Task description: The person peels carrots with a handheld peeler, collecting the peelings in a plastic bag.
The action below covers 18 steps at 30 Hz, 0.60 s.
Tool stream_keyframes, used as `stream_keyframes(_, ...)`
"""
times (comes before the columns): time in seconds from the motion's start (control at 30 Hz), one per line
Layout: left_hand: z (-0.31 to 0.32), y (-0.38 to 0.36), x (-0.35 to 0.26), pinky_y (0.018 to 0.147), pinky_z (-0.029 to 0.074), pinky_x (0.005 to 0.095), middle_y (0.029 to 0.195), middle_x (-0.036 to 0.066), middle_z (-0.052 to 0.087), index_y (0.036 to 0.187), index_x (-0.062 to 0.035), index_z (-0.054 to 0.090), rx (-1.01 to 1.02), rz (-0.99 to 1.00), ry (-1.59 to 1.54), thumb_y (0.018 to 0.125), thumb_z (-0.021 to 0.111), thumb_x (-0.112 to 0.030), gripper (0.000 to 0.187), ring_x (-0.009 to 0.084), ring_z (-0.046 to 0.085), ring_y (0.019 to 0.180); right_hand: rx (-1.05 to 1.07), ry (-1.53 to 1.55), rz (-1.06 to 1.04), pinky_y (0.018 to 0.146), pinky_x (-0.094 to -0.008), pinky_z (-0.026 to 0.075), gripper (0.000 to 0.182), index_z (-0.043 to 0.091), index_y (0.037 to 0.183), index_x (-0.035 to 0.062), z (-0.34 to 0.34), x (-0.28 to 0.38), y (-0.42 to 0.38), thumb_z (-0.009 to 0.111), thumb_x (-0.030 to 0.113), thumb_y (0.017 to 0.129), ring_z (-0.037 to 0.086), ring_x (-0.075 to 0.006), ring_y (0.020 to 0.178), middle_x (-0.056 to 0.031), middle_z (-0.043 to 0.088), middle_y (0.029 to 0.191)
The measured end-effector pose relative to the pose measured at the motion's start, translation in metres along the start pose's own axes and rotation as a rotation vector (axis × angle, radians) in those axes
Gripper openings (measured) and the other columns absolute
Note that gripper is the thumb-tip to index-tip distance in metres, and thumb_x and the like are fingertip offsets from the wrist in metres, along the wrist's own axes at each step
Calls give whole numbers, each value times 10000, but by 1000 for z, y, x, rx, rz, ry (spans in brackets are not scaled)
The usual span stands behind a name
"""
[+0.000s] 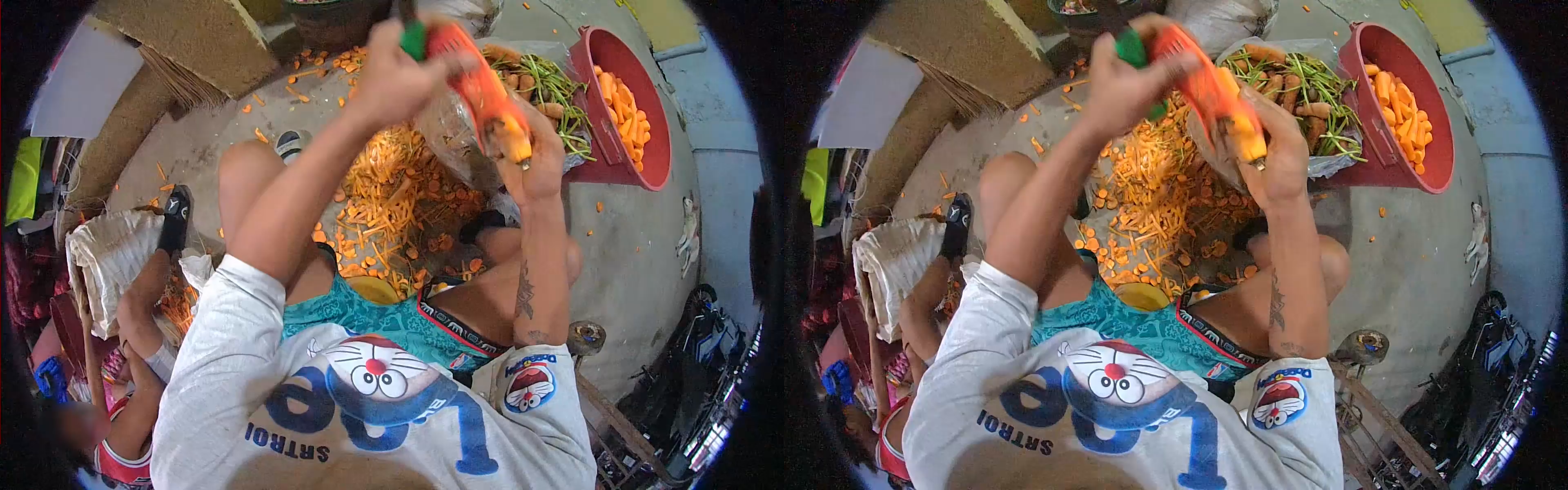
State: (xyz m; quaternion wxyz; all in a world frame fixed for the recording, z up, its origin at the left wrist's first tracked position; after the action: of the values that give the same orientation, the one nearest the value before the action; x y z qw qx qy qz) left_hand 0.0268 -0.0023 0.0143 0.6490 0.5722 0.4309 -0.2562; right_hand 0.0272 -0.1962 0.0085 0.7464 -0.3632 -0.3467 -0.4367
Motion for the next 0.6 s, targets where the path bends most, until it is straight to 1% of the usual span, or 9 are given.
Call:
stream_keyframes(0.07, -34, 20, 22, 669, 548, 285, 808, 12, 704, 921, -39, 698, -142, -249, -23, 834, 842, -239, 261, 101, 647, 711, 181, -3, -27, 684, -286, 481, 407, 586, 1315, -14, -3, -1, 5, 493, 272, 1041, 659, -170, 914, -115, 684, 1149)
stream_keyframes(0.1, -37, 28, 0, 626, 585, 301, 852, 66, 684, 975, -26, 616, -90, -322, -223, 966, 713, -138, 148, 152, 700, 710, 183, 0, -34, 684, -286, 481, 407, 586, 1315, -14, -12, -2, 9, 493, 272, 1041, 659, -170, 914, -115, 684, 1149)
stream_keyframes(0.17, -42, 19, 35, 496, 419, 225, 789, -12, 679, 986, -66, 672, -207, -271, -245, 901, 776, -233, 214, 40, 565, 581, 397, 122, 66, 712, -290, 502, 414, 577, 1325, -26, -20, -7, 16, 505, 260, 1035, 645, -162, 866, -96, 677, 1107)
stream_keyframes(0.23, -14, 1, 19, 519, 442, 219, 798, -12, 683, 967, -66, 665, -82, -189, -8, 907, 769, -206, 185, 43, 579, 601, 325, 98, 57, 675, -282, 477, 410, 582, 1320, -22, -2, -4, 9, 511, 261, 1033, 596, -147, 778, -75, 660, 1021)
stream_keyframes(0.3, 6, -8, 0, 549, 466, 217, 805, -18, 687, 982, -65, 673, -61, -126, -95, 906, 774, -186, 175, 47, 593, 624, -107, -10, -10, 608, -268, 386, 406, 589, 1314, -5, 19, 9, -3, 501, 279, 1038, 524, -124, 708, -49, 634, 963)
stream_keyframes(0.37, -1, -1, -1, 570, 479, 216, 805, -26, 685, 1002, -59, 683, 16, 97, 24, 896, 789, -173, 188, 48, 598, 637, 104, 42, 38, 674, -294, 470, 404, 585, 1319, -24, -7, 3, 4, 517, 252, 1032, 593, -141, 773, -67, 659, 993)
stream_keyframes(0.4, -17, 7, 8, 569, 482, 219, 800, -22, 687, 1017, -51, 691, -96, -51, 13, 895, 792, -166, 195, 52, 608, 642, 323, 100, 77, 740, -319, 554, 405, 581, 1325, -43, -14, -2, 6, 533, 226, 1027, 663, -157, 837, -85, 684, 1022)
stream_keyframes(0.5, -49, 21, 42, 546, 470, 232, 809, -13, 691, 1032, -51, 678, -194, -151, -277, 898, 788, -178, 215, 68, 601, 619, 366, 93, 93, 775, -323, 562, 402, 596, 1318, -35, -22, -5, 14, 543, 231, 1021, 663, -146, 864, -79, 691, 1040)
stream_keyframes(0.6, -9, -6, 13, 666, 522, 256, 862, -3, 695, 1031, -44, 666, -94, -189, 49, 870, 818, -186, 263, 81, 633, 733, 297, 193, 57, 767, -326, 560, 400, 602, 1309, -35, -27, -7, 19, 536, 237, 1023, 662, -146, 877, -86, 693, 1036)
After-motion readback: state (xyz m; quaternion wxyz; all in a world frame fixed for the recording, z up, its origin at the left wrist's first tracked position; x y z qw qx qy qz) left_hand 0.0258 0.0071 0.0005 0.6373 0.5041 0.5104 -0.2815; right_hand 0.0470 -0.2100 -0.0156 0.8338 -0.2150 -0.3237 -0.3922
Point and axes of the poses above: each hand's wrist, its own y-axis towards the middle knuckle, its own z-axis out of the palm, x = y × z, the point moved 4 cm from there along y, towards the middle knuckle
